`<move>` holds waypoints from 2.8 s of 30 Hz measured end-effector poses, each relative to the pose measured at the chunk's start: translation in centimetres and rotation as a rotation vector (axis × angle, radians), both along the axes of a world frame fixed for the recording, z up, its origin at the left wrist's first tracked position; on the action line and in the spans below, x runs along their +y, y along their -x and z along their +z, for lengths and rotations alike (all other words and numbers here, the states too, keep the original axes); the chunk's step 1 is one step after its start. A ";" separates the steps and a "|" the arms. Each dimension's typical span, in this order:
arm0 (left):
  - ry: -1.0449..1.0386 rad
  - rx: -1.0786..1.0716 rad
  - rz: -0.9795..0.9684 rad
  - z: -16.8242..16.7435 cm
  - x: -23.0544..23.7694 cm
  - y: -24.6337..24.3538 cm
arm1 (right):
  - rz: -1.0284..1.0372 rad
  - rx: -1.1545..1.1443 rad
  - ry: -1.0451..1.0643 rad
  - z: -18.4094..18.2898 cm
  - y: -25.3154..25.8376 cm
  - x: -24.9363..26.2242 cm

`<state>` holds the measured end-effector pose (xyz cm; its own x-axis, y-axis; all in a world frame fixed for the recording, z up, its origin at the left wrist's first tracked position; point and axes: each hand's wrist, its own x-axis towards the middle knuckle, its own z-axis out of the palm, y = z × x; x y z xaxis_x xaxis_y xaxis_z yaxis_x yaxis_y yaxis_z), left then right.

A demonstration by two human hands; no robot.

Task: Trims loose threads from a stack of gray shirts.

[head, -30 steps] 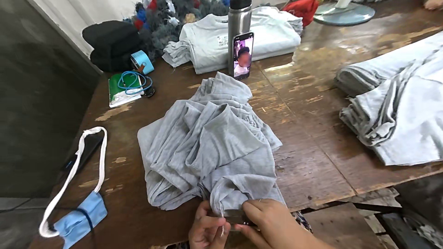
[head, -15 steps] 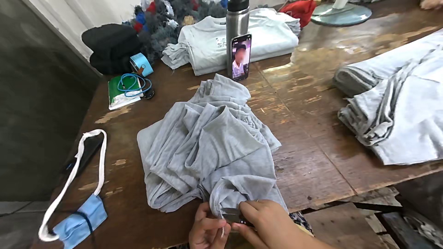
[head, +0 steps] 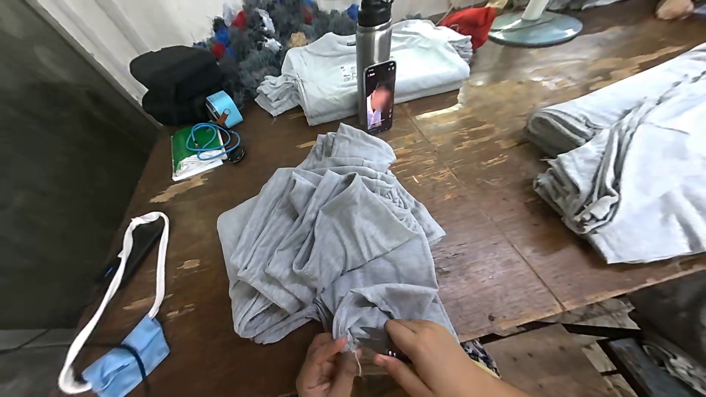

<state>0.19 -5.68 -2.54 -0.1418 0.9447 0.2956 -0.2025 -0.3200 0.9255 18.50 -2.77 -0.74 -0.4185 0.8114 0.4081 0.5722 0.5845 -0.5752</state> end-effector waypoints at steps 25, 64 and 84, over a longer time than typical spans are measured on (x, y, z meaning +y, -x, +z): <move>0.039 -0.007 -0.059 1.0 -0.6 0.4 | -0.031 0.020 -0.070 0.6 0.8 0.4; 0.162 0.187 -0.261 2.2 -0.2 4.1 | 0.176 -0.249 -0.102 -1.5 -2.2 1.9; 0.134 0.220 -0.279 1.9 -0.3 4.3 | 0.123 -0.359 -0.143 -1.3 -1.4 1.6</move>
<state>-4.16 -5.95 -0.61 0.1793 0.9705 0.1614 -0.0560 -0.1538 0.9865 19.87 -1.22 -2.00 -0.6455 0.6919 0.3235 0.6428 0.7209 -0.2590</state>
